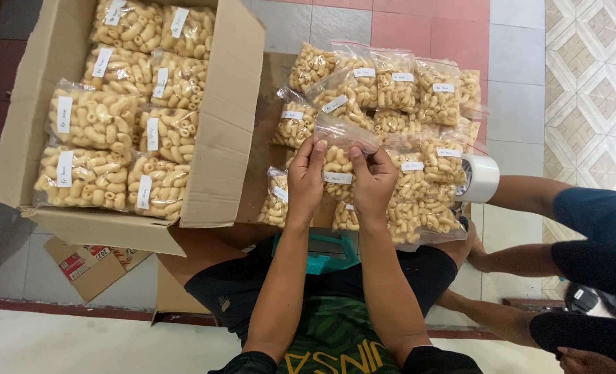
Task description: The person sits on the floor and packs small plastic bags of ring-shaped snacks into a cardboard box. They pick up each bag, arrange it neatly inside the box, and occasionally adjust the placement of other bags to fit them properly.
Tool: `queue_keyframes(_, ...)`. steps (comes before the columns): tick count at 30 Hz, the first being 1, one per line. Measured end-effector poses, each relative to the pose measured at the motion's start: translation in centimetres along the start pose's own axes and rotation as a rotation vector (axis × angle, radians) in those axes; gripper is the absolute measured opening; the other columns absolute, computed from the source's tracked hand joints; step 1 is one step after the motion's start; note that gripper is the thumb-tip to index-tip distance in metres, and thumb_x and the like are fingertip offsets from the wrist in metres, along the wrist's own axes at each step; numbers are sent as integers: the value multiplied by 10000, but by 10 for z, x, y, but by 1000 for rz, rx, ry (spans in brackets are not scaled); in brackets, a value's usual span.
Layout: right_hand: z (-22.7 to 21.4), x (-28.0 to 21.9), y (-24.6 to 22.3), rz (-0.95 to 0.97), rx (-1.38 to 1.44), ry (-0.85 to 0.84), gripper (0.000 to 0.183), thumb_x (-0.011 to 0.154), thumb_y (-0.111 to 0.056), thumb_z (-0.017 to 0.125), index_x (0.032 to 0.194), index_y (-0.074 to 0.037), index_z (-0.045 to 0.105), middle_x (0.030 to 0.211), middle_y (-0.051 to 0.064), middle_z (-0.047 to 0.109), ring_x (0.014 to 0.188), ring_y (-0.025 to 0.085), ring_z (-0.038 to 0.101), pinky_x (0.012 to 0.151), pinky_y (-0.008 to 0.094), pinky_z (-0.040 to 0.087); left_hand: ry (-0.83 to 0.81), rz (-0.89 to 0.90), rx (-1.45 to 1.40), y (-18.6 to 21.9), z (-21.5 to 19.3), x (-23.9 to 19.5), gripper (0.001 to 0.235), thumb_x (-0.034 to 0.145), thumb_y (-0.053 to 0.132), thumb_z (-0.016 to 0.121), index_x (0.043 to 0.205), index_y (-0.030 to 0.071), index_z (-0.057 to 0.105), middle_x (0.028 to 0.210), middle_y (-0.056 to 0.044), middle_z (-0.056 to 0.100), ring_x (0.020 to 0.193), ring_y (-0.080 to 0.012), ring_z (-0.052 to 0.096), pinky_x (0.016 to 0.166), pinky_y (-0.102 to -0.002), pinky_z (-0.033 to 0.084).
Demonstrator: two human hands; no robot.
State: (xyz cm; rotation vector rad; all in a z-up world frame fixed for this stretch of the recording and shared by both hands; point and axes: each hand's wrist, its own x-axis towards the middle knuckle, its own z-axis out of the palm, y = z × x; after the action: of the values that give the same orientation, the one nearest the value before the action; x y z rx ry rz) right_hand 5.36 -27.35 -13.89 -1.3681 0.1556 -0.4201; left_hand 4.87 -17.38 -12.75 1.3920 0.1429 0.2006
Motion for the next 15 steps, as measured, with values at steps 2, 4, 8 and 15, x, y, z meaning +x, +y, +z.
queue_keyframes(2,1,-2,0,-18,-4,4,61,925,-83,704,901,-32,680,736,57,633,727,86,594,700,243,491,16,20,22,-5,0,-1,297,1062,259,490,1221,80,665,1050,-107,694,1052,-159,572,1009,-420,446)
queue_keyframes(4,4,-5,0,-21,20,5,60,914,-60,713,948,-24,679,747,57,633,746,84,590,712,250,497,45,62,147,-8,1,-1,312,1064,270,448,1217,84,647,1034,-179,691,1083,-264,634,986,-464,456)
queue_keyframes(8,11,-5,-10,-45,133,-37,140,911,-103,716,1022,-28,677,907,69,660,917,97,596,863,308,501,90,195,273,1,1,0,278,1064,225,419,1114,41,621,902,-235,633,916,-429,639,865,-496,485)
queue_keyframes(15,5,-2,1,-66,173,0,85,948,-39,651,969,33,691,904,116,675,932,121,617,885,298,503,85,280,400,2,-4,-2,250,1058,192,410,1051,31,602,861,-227,618,871,-477,625,803,-499,499)
